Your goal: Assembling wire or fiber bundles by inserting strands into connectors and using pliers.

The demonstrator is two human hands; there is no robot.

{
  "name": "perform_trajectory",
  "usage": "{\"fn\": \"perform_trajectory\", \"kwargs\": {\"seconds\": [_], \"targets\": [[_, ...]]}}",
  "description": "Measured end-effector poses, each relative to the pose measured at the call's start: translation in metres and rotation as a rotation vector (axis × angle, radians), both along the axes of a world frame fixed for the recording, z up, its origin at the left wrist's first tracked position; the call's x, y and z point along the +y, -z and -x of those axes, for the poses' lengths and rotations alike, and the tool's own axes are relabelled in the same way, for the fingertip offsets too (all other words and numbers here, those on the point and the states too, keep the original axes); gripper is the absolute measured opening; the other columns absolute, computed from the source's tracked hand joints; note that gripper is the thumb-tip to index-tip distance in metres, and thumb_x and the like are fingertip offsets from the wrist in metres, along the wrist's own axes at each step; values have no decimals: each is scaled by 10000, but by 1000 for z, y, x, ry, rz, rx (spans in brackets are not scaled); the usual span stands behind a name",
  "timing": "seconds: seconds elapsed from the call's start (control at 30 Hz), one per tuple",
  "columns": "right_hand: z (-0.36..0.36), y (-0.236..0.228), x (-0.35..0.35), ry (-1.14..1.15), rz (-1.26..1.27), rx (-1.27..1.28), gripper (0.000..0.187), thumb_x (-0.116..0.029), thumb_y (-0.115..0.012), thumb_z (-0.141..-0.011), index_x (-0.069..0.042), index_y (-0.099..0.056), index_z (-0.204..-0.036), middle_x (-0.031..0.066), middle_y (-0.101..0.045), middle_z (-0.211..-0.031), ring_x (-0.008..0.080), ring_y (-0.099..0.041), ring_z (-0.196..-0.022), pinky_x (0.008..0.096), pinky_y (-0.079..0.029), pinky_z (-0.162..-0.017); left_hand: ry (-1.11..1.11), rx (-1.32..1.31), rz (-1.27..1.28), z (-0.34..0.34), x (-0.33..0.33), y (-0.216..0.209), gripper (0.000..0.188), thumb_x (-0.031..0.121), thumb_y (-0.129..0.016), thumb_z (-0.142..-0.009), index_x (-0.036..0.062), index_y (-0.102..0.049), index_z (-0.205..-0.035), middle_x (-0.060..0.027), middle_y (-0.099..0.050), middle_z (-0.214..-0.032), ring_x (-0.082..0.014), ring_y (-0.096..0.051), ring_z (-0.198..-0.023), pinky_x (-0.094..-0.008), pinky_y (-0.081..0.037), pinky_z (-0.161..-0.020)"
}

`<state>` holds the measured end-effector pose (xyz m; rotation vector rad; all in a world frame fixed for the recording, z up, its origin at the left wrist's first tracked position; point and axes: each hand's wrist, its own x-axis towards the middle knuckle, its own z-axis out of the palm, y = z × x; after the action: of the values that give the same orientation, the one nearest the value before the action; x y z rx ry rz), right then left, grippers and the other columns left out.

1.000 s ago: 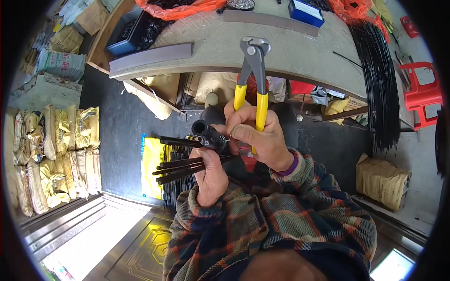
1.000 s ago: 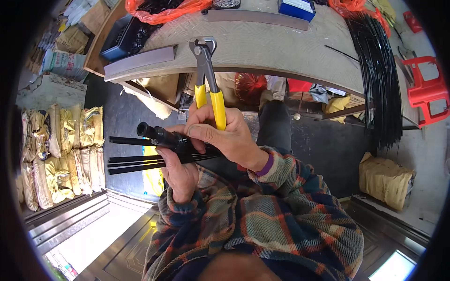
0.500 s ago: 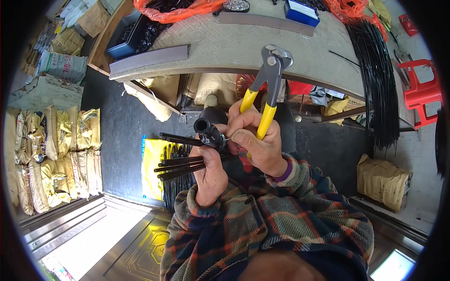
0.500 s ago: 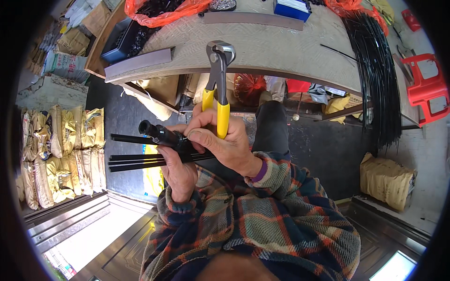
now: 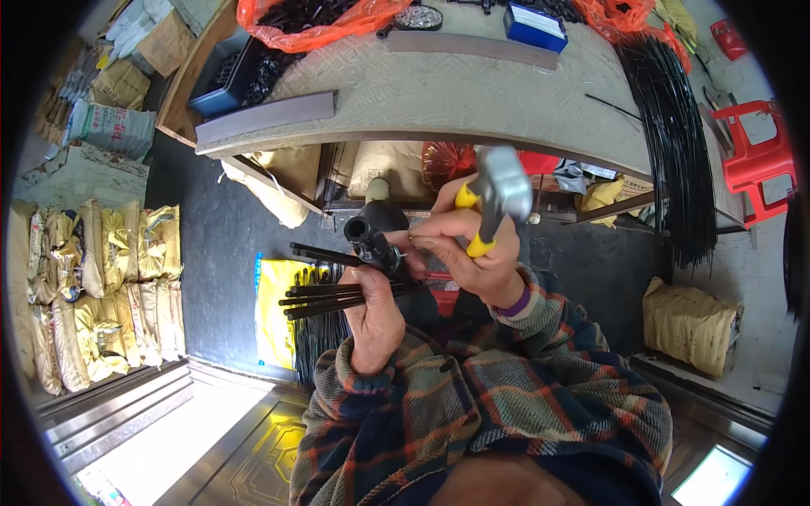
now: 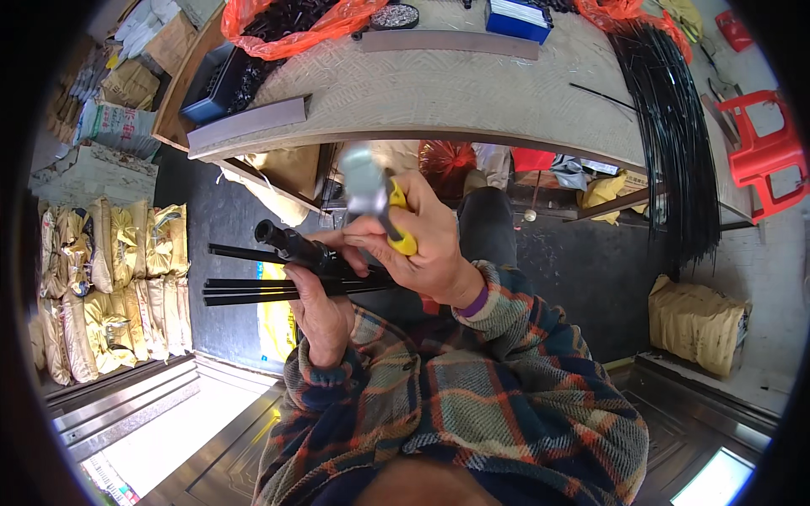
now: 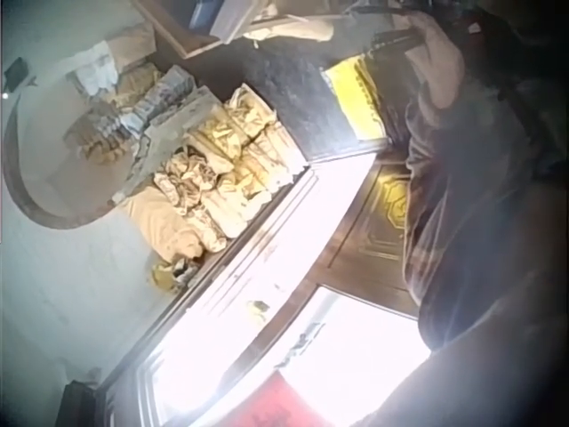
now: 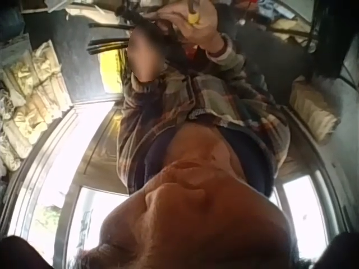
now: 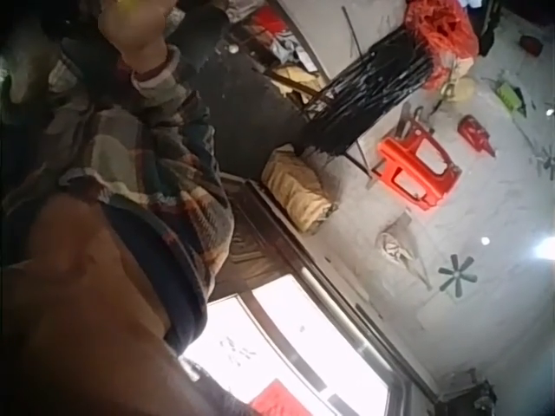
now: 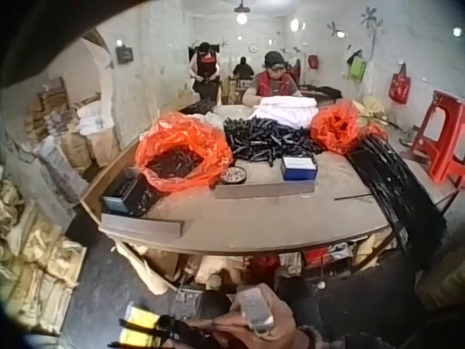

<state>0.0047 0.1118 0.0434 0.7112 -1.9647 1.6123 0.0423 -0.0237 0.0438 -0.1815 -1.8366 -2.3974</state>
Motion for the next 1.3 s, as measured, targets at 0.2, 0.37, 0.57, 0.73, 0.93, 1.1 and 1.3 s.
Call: {"fn": "perform_trajectory", "kwargs": {"seconds": [0.2, 0.37, 0.57, 0.73, 0.93, 1.1, 1.3], "targets": [[8, -9, 6, 107, -294, 332, 185, -45, -731, -650, -82, -550, -665, 93, -550, -773, 180, -530, -590, 253, -397, -475, -40, 44, 320, -3, -3, 0, 353, 272, -365, -892, -14, -511, -1038, -70, -556, -830, -151, -541, -761, -264, -445, -702], [12, 0, 4, -52, -230, 168, 148, 31, -623, -712, -65, -511, -707, 151, -518, -914, 178, -542, -609, 229, -423, -532, -107, -116, 6, -6, 0, 13, 496, 425, -269, -941, -5, -499, -1030, -67, -541, -830, -142, -511, -708, -251, -422, -635], [-10, 8, -16, -327, 376, -272, 96, -7, -564, -776, -6, -541, -869, 140, -460, -917, 125, -490, -692, 247, -428, -624, 78, -8, 72, -3, -5, 4, 519, 460, -262, -936, -2, -489, -1003, -71, -525, -907, -138, -498, -811, -250, -384, -751], [-4, 3, -16, -264, 158, -74, 102, -34, -612, -744, -2, -582, -836, 135, -492, -833, 146, -481, -712, 255, -397, -626, 30, -36, 73, -7, -8, 9, 524, 476, -286, -925, -4, -475, -1021, -86, -524, -967, -152, -501, -886, -273, -377, -820], [-6, 10, -22, -195, 202, -37, 150, -36, -666, -707, -49, -596, -840, 79, -529, -749, 156, -504, -686, 258, -381, -588, -2, -44, 87, -8, -10, 13, 551, 499, -284, -916, -10, -469, -1016, -96, -523, -964, -163, -499, -872, -283, -373, -818], [-9, 10, -28, -217, 229, -62, 117, -6, -666, -725, -16, -625, -834, 104, -497, -833, 136, -483, -698, 256, -385, -595, 62, 119, 142, -3, -15, 14, 551, 498, -277, -917, -12, -466, -1003, -106, -519, -937, -164, -496, -842, -276, -376, -782], [-7, -2, -10, -76, -130, -76, 168, -45, -703, -650, -37, -600, -782, 119, -529, -864, 202, -535, -688, 279, -432, -604, -92, -29, 2, 1, -15, 31, 665, 589, -283, -879, -27, -533, -914, -42, -508, -698, -119, -456, -620, -244, -369, -586]]}}
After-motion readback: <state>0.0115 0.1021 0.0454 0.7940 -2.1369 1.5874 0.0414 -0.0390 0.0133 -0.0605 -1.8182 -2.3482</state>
